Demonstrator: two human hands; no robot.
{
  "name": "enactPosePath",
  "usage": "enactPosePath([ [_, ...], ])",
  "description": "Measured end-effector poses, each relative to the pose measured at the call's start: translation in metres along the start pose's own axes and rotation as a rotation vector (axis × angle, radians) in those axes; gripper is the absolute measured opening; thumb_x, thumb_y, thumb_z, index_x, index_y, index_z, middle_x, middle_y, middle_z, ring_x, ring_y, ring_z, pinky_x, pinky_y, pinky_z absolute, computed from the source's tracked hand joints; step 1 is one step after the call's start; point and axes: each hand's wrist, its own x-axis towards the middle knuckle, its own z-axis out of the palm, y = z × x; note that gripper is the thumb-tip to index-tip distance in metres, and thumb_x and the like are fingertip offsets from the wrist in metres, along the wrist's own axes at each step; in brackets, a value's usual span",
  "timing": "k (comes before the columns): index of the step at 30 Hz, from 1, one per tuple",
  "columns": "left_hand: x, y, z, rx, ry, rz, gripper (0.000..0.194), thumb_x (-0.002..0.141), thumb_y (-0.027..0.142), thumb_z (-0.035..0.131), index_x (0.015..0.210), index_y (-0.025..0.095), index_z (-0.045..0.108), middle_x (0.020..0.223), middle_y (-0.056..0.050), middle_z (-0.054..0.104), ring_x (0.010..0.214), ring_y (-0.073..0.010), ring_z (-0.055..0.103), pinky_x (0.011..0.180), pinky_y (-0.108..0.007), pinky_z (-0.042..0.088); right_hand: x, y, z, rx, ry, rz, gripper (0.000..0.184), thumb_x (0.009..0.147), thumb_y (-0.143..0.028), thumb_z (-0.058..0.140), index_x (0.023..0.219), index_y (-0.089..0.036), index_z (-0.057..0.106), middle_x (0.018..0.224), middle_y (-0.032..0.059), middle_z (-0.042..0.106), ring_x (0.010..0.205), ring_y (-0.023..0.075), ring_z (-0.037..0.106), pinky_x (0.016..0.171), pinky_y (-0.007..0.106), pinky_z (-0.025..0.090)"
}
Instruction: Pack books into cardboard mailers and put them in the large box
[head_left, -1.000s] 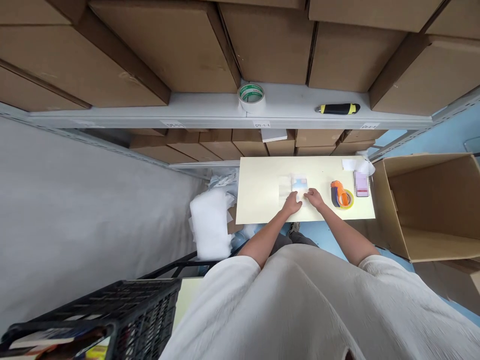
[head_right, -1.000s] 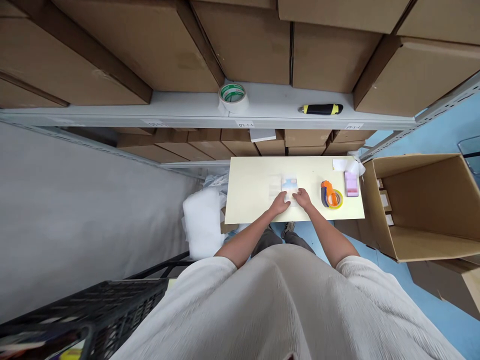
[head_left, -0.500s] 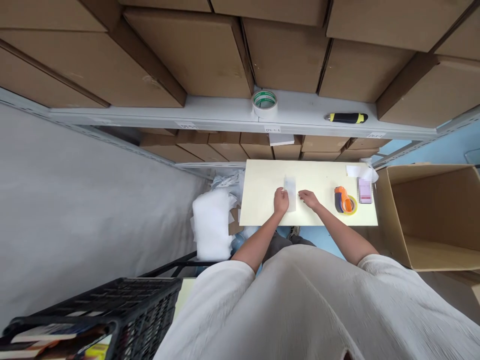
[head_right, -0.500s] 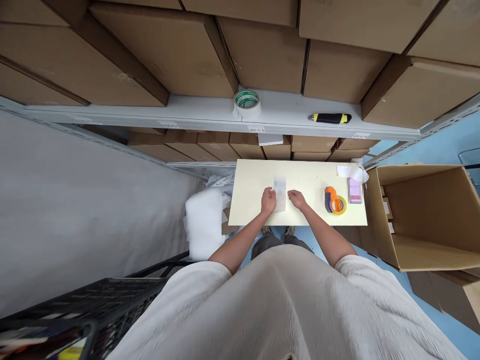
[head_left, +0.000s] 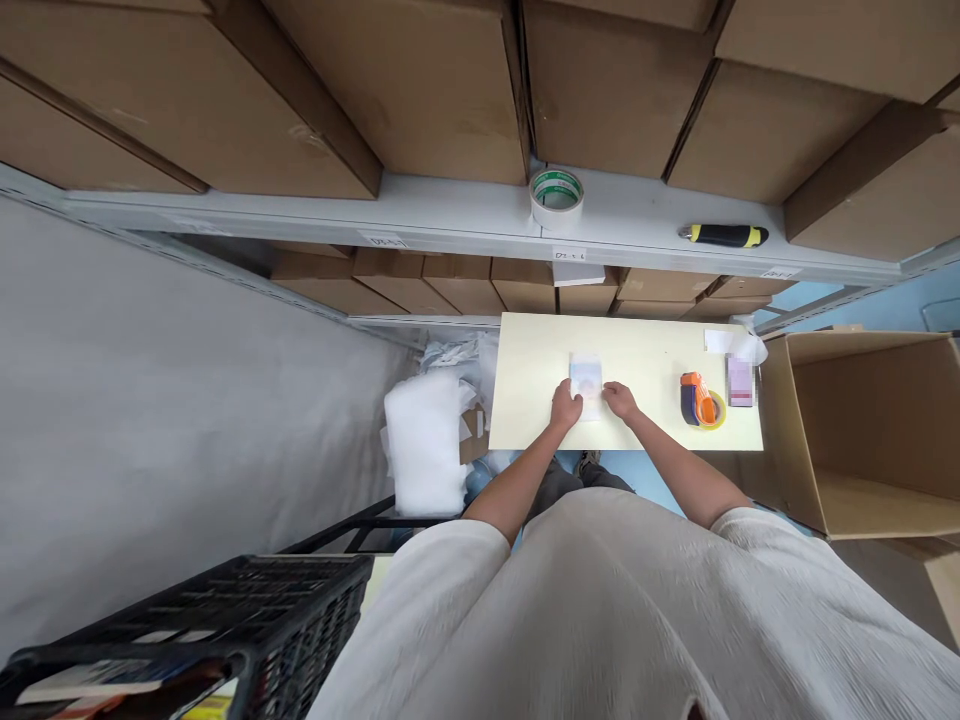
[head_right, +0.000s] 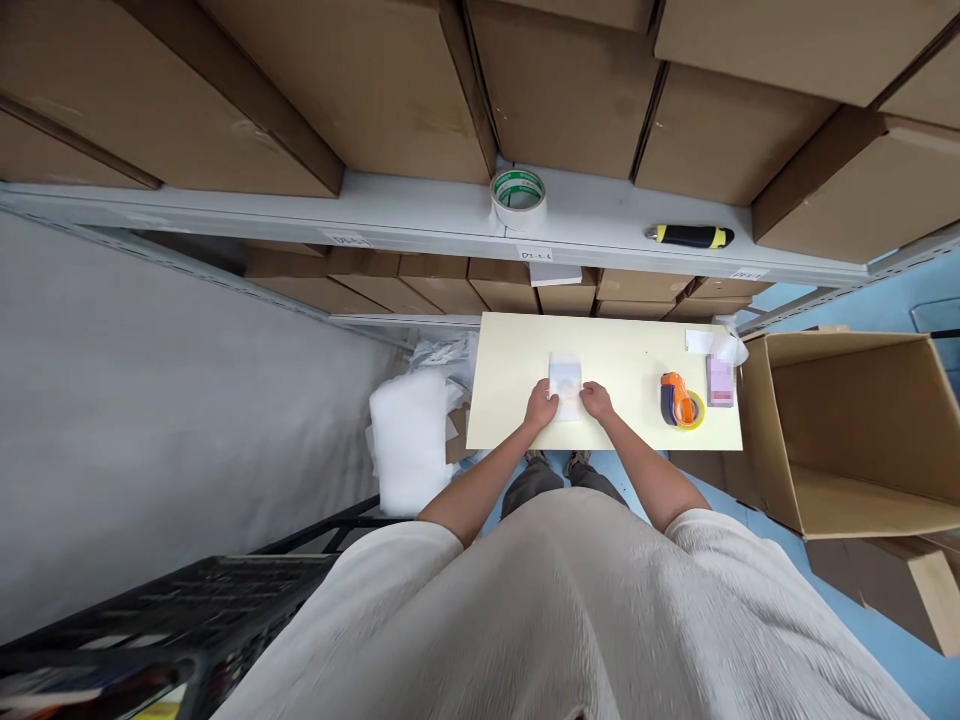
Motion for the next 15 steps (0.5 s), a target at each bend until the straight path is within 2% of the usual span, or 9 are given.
enactPosePath([
  [3,-0.001,-0.003,-0.002,-0.010,-0.041,-0.006,0.063,0.091,0.020,0.065,0.153,0.022,0.057,0.155,-0.015,0.066,0.148,-0.0309,0.060,0.126,-0.048,0.048,0.001,-0.004,0.006,-0.035,0.069,-0.004,0.039,0.083,-0.024,0.060,0.118,-0.022,0.077,0.116,0.0081,0.082,0.113,0.0263,0.075,0.106,0.043,0.059],
  [9,0.002,-0.007,-0.010,-0.015,-0.123,-0.037,0.058,0.091,0.014,0.063,0.149,0.017,0.061,0.155,-0.018,0.066,0.144,-0.0305,0.065,0.123,-0.044,0.051,-0.002,-0.012,0.020,-0.096,0.165,0.078,0.035,0.079,-0.023,0.063,0.114,-0.024,0.065,0.098,0.0060,0.078,0.101,0.0276,0.075,0.097,0.041,0.059],
  [12,0.002,-0.011,-0.018,-0.035,-0.151,-0.032,0.058,0.091,0.015,0.064,0.148,0.019,0.062,0.156,-0.017,0.065,0.144,-0.0297,0.064,0.123,-0.044,0.050,-0.006,-0.018,0.029,-0.072,0.223,0.038,0.036,0.077,-0.021,0.061,0.112,-0.028,0.059,0.088,0.0016,0.074,0.093,0.0269,0.074,0.091,0.039,0.059],
  [15,0.004,-0.016,-0.032,-0.042,-0.146,-0.002,0.058,0.090,0.016,0.066,0.148,0.021,0.062,0.156,-0.015,0.064,0.148,-0.0295,0.061,0.125,-0.045,0.048,-0.008,-0.032,0.040,-0.038,0.221,0.021,0.037,0.076,-0.021,0.058,0.112,-0.029,0.055,0.087,-0.0005,0.073,0.090,0.0258,0.072,0.089,0.038,0.057],
])
